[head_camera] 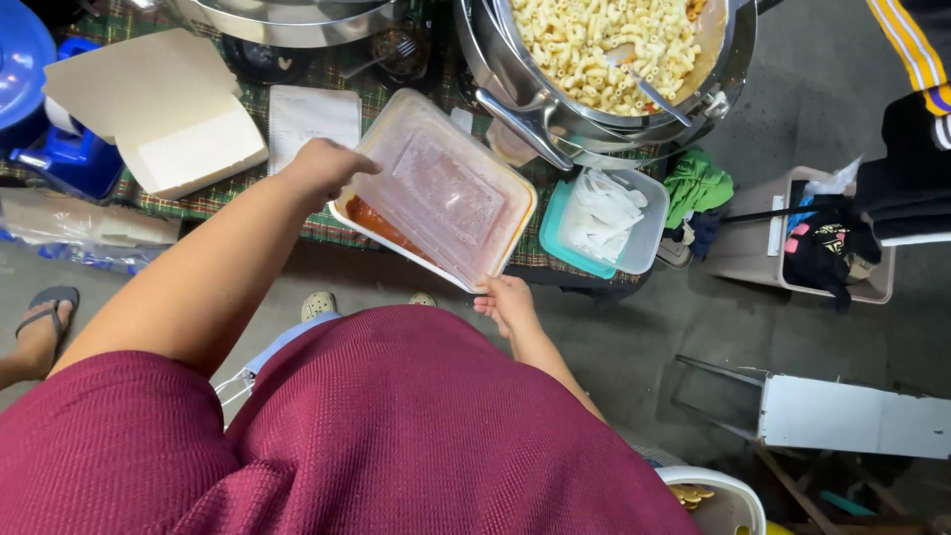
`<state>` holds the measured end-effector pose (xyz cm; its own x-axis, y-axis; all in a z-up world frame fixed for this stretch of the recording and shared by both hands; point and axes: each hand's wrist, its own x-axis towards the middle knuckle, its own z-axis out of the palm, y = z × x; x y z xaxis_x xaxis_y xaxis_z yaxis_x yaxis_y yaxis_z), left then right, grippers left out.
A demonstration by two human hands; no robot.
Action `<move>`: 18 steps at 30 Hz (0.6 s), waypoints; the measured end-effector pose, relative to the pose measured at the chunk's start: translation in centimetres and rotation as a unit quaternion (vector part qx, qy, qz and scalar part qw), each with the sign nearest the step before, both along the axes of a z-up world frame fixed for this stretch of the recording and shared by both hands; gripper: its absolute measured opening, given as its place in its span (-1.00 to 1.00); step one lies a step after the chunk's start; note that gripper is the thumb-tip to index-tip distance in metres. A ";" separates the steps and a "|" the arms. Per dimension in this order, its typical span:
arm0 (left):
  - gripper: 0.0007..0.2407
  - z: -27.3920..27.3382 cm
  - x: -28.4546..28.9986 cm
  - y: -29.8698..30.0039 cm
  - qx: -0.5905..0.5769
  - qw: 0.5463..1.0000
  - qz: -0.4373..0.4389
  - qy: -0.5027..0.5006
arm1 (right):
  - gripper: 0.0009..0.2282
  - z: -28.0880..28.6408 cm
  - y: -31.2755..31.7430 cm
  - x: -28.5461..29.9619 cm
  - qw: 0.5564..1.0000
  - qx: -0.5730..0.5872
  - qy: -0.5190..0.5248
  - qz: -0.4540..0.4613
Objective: Refilling a metal serving tray with macaroni pasta, adding sauce from a container, and stirring the mixture with a spoon.
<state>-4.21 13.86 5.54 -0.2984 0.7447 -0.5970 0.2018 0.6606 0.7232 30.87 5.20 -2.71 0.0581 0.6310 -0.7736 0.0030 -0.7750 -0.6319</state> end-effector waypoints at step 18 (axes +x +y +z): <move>-0.65 11.5 6.2 -6.7 0.116 0.971 -0.204 -0.036 | -0.84 -0.2 -2.8 5.6 0.974 -0.057 0.142 -0.166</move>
<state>1.99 7.20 17.06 0.0859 0.9095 -0.4067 0.3561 0.3532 0.8651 36.46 2.41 -2.92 0.0179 0.5229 -0.8522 -0.4213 -0.7690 -0.4807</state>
